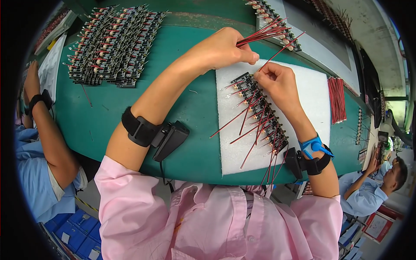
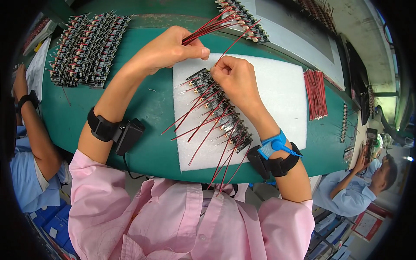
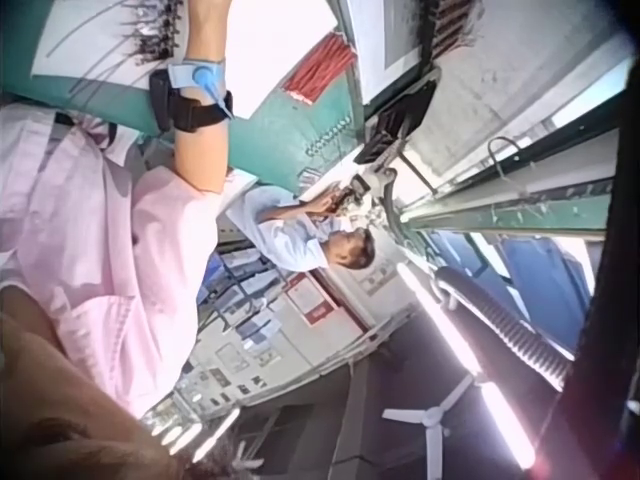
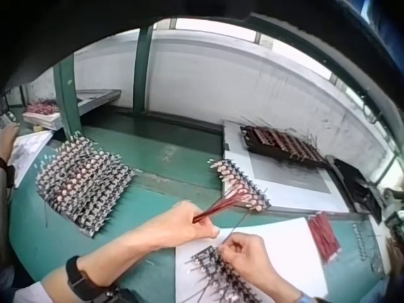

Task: The person picks up a bundle of red wires and inserts them one by one into a circuit board strip. After filling the strip, the person sets the bundle down and moves the completed circuit board aside.

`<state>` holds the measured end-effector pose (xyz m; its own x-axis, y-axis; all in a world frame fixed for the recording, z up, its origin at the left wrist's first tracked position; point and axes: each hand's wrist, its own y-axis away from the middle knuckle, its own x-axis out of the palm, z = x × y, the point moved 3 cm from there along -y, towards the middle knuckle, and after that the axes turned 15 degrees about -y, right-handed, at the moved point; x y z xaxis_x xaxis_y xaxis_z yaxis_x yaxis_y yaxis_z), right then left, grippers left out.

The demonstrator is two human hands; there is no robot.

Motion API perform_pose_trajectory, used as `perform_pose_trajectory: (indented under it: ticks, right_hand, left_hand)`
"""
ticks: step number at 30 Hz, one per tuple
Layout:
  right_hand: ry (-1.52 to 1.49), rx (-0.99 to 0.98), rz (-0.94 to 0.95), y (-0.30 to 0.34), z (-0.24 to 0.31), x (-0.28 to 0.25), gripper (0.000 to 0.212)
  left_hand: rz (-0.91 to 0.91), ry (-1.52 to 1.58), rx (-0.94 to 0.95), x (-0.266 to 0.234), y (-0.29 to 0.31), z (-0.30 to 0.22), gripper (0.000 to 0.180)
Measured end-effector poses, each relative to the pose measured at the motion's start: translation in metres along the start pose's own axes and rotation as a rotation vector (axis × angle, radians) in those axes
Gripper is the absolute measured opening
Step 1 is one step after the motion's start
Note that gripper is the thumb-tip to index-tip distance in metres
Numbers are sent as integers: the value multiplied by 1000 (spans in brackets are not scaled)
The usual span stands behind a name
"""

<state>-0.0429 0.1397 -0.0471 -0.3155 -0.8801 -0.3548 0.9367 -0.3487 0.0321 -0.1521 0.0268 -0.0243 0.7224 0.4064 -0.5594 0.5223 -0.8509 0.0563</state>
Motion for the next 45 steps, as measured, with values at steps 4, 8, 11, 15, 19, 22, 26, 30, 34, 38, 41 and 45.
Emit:
perform_pose_trajectory:
  ticks: [4,8,11,15,19,22,26,30,34,38,41,45]
  right_hand:
    - [16,-3,-2,0,0,0,14]
    - [9,12,-1,-1,-1,-1,13]
    - [30,12,5,-1,-1,0,13]
    - [49,-6,-35,-2,0,1,15]
    - [32,3,-30,-3,-1,0,15]
    - [-3,-47,-30,-1,-5,0,14]
    - [-24,-39,-38,0,-2,0,14]
    - [-32,-32,-51,0,-1,0,14]
    - [-20,-26,-67,1,1,0,14]
    - [-7,-45,-67,0,2,1,14]
    - [-19,-36,-62,0,0,0,14]
    - [-19,-18,-54,-1,1,1,14]
  left_hand:
    - [16,-10,-15,0,0,1,23]
    - [66,-34,27,1,-1,4,23]
    - [142,-25,102,0,0,4,24]
    - [206,-41,332,-14,7,-10,25]
    - [165,105,228,-29,17,-19,28]
    - [57,-57,313,-30,36,-26,26]
    - [-81,-676,653,-7,69,-12,14]
    - [-81,-870,701,6,78,-4,17]
    - [55,-842,661,12,74,0,19]
    - [103,-814,607,14,73,2,17]
    - [96,-791,610,14,72,2,15]
    - [100,-774,613,13,71,2,13]
